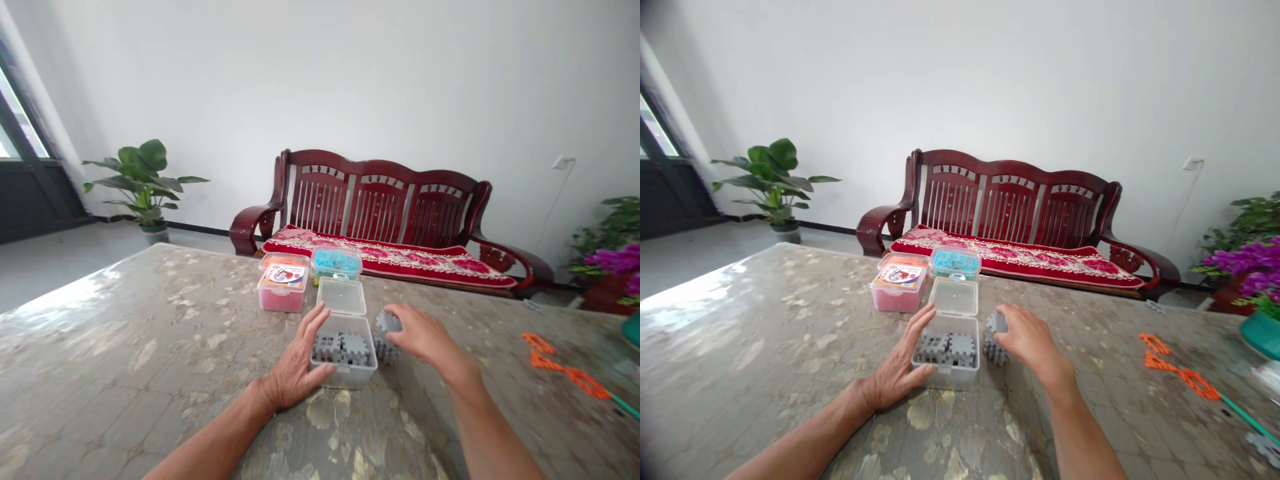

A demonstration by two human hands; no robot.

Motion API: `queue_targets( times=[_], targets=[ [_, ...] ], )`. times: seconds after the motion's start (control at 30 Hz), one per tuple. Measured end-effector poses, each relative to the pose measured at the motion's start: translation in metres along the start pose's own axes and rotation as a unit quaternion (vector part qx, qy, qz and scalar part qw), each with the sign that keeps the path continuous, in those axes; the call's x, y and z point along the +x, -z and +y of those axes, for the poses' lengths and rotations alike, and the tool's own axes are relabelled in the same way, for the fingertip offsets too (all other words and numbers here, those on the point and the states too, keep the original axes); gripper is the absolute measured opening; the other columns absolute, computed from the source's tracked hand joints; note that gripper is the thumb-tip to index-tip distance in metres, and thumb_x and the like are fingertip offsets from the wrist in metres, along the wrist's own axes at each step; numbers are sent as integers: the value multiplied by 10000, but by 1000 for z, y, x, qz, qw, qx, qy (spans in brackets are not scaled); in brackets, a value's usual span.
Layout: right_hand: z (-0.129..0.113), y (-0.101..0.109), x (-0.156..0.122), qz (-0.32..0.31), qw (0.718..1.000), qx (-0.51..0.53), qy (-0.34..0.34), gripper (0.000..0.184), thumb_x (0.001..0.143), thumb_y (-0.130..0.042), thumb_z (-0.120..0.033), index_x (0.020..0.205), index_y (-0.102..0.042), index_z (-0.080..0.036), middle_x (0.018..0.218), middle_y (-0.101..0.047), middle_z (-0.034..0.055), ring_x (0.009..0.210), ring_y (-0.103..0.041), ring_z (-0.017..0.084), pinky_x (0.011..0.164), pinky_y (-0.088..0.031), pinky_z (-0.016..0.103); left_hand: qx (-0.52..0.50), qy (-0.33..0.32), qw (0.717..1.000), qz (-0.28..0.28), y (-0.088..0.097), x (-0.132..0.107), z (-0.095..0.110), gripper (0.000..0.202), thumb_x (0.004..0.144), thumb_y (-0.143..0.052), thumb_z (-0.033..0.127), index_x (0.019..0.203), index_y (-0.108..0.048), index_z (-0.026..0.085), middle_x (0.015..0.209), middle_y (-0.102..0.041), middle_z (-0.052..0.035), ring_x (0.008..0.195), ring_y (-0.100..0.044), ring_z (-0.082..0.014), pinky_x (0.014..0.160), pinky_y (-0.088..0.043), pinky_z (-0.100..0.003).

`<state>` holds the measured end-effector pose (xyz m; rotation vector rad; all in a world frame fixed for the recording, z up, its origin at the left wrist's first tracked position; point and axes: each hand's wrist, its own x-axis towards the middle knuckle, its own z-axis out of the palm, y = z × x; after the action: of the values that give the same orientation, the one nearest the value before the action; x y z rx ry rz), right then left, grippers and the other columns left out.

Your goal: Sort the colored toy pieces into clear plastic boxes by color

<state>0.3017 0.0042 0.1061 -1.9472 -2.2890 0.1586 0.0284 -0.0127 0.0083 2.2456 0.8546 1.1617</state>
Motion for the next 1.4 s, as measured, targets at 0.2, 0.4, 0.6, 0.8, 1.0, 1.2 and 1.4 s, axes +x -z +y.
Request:
queue_targets(
  times=[0.2, 0.4, 0.6, 0.8, 1.0, 1.2, 1.4],
  targets=[
    [-28, 14, -14, 28, 977, 125, 168, 560, 729, -634, -176, 1286, -609, -235, 1237, -645, 71, 1130, -584, 227, 987, -430, 345, -3, -1, 1000, 6, -1, 0, -1, 806, 925, -448, 657, 1556, -154, 250, 1632, -118, -149, 1501, -162, -365, 1207, -206, -551],
    [-37, 12, -19, -22, 967, 142, 211, 404, 794, -600, -169, 1180, -684, -248, 1193, -692, 43, 1101, -608, 216, 974, -438, 338, 2, -3, 1000, 4, -1, 0, -1, 805, 927, -448, 653, 1554, -155, 242, 1628, -121, -157, 1500, -158, -364, 1207, -201, -556],
    [-41, 2, -16, -4, 974, 105, 203, 415, 852, -548, -177, 1250, -658, -214, 1261, -678, 72, 1138, -582, 236, 1006, -415, 370, -2, -4, 1000, 9, -1, 0, -2, 802, 925, -445, 659, 1555, -162, 252, 1629, -128, -148, 1497, -172, -365, 1207, -206, -552],
    [-48, -5, -16, -15, 972, 101, 212, 359, 825, -575, -144, 1147, -714, -220, 1127, -728, 57, 1085, -581, 228, 964, -423, 337, 5, -4, 1000, 5, -1, 0, -1, 800, 930, -439, 655, 1554, -161, 239, 1627, -126, -155, 1497, -168, -362, 1205, -207, -555],
    [-53, -6, -18, -7, 962, 146, 231, 323, 796, -543, -59, 933, -773, -239, 953, -753, 12, 927, -643, 165, 860, -446, 263, 10, -5, 1000, 5, -2, 0, -1, 789, 932, -432, 654, 1550, -164, 242, 1623, -135, -154, 1498, -168, -353, 1204, -212, -552],
    [-56, -6, -18, -25, 963, 139, 232, 363, 799, -514, -39, 943, -786, -231, 952, -758, 28, 883, -673, 153, 823, -458, 243, 7, -4, 1000, 7, -1, 0, -1, 793, 931, -451, 640, 1550, -173, 230, 1619, -143, -167, 1493, -181, -363, 1202, -215, -553],
    [-56, -10, -16, -22, 969, 107, 223, 375, 809, -501, -50, 961, -785, -241, 977, -760, 23, 896, -680, 157, 826, -461, 254, 6, -5, 1000, 6, -1, 0, -1, 794, 930, -454, 640, 1549, -175, 228, 1619, -139, -171, 1493, -177, -370, 1201, -211, -558]
  ],
)
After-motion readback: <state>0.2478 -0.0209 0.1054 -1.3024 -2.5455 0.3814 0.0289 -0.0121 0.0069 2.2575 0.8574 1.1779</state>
